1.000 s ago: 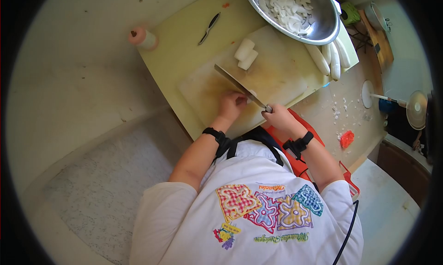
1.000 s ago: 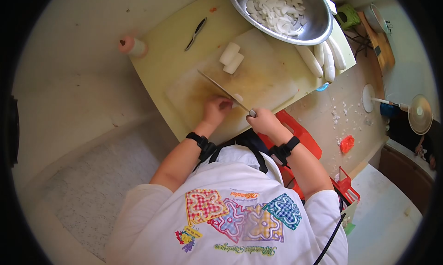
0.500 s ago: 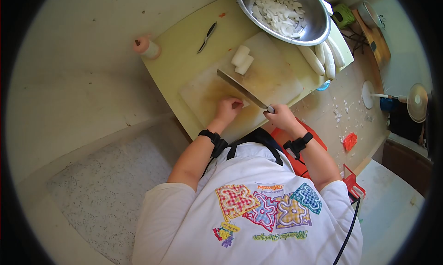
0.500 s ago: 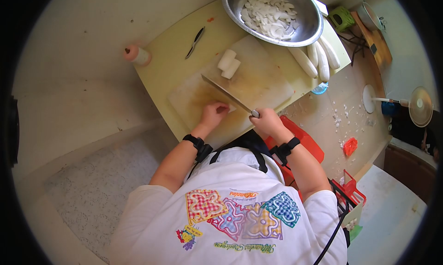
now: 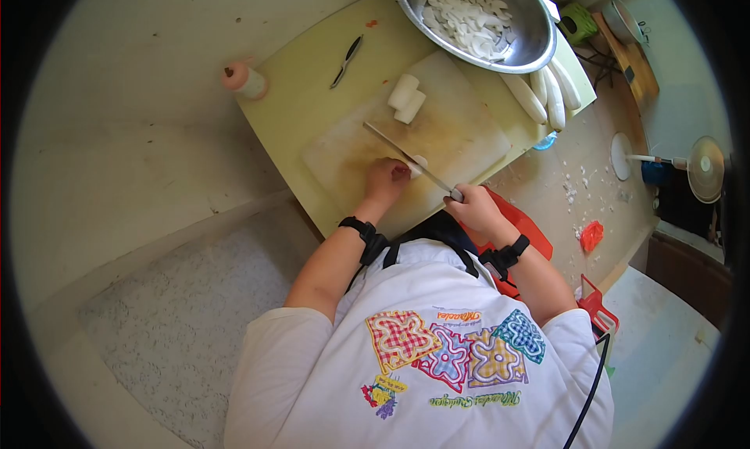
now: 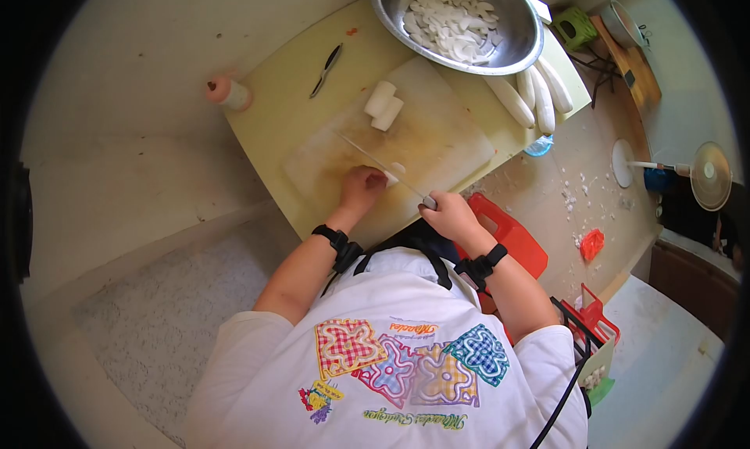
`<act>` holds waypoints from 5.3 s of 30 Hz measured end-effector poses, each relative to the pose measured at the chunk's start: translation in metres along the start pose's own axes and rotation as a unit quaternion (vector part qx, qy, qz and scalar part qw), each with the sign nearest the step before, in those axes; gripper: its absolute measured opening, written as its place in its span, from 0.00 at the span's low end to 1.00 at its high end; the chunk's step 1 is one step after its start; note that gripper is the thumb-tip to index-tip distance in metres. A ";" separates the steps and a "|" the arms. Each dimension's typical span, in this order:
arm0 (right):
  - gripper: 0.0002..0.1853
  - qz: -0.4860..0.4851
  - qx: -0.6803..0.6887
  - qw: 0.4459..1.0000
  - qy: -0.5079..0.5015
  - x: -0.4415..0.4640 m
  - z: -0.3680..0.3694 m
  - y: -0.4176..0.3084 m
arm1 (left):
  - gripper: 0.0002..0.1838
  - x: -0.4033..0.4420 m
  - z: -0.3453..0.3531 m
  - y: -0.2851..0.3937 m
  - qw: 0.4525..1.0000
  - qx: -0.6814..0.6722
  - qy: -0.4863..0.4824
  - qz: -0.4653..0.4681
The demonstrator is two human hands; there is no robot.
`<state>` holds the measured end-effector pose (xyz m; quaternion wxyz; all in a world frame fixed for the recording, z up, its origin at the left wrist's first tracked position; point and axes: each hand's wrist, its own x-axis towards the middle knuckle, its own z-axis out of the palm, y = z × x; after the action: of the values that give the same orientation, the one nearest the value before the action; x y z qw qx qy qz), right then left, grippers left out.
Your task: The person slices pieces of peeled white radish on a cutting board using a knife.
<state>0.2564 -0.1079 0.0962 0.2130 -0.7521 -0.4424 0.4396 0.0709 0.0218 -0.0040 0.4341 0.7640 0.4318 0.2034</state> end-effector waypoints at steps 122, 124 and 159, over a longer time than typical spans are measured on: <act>0.15 0.015 -0.017 0.999 -0.026 -0.005 0.008 -0.017 | 0.09 0.000 0.001 -0.006 1.000 0.011 -0.001 -0.009; 0.15 0.015 -0.032 0.999 -0.026 -0.003 0.012 -0.011 | 0.10 0.000 0.000 -0.003 1.000 0.018 0.003 -0.010; 0.14 0.027 -0.029 0.997 -0.072 0.038 0.024 -0.013 | 0.07 -0.001 0.010 -0.016 0.996 -0.061 -0.008 -0.071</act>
<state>0.2383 -0.0705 0.0743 0.1468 -0.7361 -0.4486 0.4851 0.0701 0.0200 -0.0227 0.4962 0.7052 0.4686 0.1920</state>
